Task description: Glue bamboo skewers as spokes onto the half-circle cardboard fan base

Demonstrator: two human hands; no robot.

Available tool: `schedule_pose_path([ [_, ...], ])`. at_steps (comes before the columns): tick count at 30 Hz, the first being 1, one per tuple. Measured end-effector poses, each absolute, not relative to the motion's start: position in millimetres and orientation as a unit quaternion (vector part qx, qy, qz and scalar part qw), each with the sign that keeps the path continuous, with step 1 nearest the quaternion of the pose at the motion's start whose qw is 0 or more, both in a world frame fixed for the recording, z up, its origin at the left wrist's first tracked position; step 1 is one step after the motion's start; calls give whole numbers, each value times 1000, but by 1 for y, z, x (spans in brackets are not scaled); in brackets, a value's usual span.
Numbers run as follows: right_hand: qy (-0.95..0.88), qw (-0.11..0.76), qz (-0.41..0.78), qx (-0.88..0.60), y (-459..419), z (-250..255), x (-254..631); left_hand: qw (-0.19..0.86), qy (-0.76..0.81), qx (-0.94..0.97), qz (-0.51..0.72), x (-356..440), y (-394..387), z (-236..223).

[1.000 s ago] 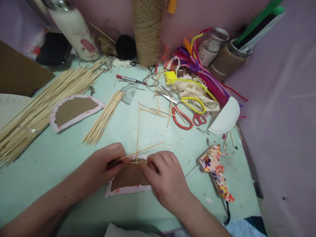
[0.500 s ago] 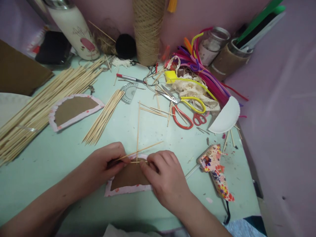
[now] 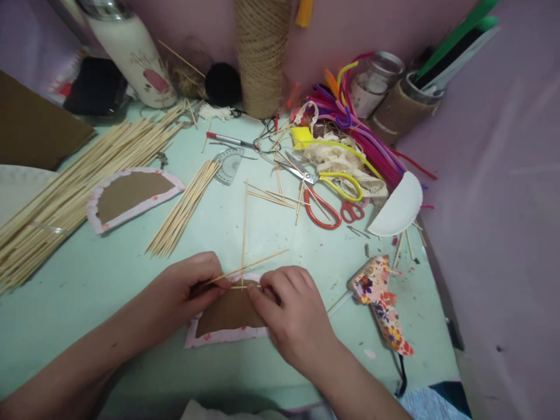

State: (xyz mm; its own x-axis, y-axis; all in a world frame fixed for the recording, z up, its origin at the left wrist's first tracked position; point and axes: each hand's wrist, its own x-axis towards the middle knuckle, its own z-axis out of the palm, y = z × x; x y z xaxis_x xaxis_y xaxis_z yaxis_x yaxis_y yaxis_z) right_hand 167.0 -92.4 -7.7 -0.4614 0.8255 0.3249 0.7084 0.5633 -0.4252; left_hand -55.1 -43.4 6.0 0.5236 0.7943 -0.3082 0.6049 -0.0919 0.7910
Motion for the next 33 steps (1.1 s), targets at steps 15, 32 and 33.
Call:
schedule_pose_path([
  [15, -846, 257, 122, -451, -92, -7, 167, 476, 490, 726, 80, -54, -44, 6],
  [32, -849, 248, 103, -455, -94, -9, 167, 458, 470, 745, 115, -57, -45, 2],
  [33, -850, 247, 99, -455, -94, -9, 167, 453, 471, 748, 115, -58, -44, 2],
])
